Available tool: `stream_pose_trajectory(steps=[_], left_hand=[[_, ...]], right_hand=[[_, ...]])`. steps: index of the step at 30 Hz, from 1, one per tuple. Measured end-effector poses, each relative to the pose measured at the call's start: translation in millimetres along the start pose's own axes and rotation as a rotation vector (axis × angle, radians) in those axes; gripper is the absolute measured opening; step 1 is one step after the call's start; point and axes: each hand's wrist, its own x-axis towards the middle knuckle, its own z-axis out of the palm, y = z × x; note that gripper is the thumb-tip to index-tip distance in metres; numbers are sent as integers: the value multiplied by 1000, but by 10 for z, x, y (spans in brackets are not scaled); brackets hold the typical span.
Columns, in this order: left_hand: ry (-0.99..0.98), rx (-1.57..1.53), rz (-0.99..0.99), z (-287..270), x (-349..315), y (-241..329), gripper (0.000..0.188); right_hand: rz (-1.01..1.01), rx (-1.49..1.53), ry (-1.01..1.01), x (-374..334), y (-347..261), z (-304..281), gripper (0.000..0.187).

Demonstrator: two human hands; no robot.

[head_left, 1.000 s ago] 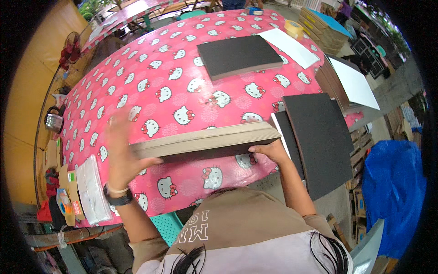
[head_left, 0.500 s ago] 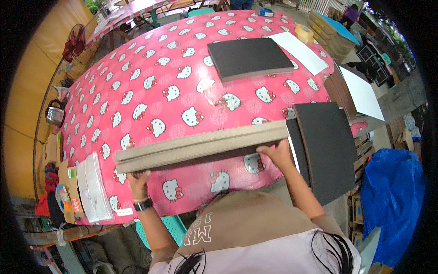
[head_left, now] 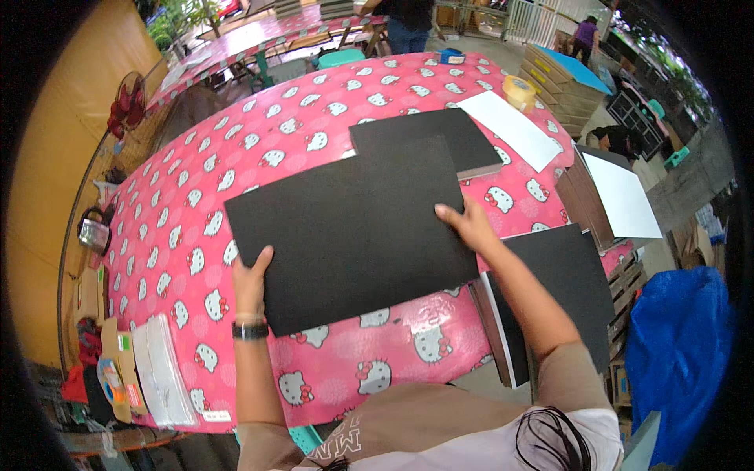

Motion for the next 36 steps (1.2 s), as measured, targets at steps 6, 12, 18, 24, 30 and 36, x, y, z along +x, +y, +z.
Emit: stream_pose_trajectory(steps=[6, 12, 18, 24, 30, 36], left_hand=[[-119, -44, -207, 939, 1412, -119, 50], [-188, -32, -429, 1798, 2187, -364, 57], [8, 232, -328, 1845, 2662, -1036, 72], [-238, -191, -478, 1752, 2430, -1033, 68], [-141, -184, -356, 1879, 2243, -1054, 35], [-111, -210, -361, 1929, 2254, -1116, 33]], right_hand=[[41, -493, 157, 1512, 41, -589, 86], [97, -543, 68, 2487, 288, -1178, 71], [-77, -1068, 58, 2868, 934, -982, 62], [125, -701, -120, 2550, 1102, -1234, 62], [319, -353, -90, 2240, 1077, -1525, 53], [206, -302, 67, 2128, 1168, -1426, 45]])
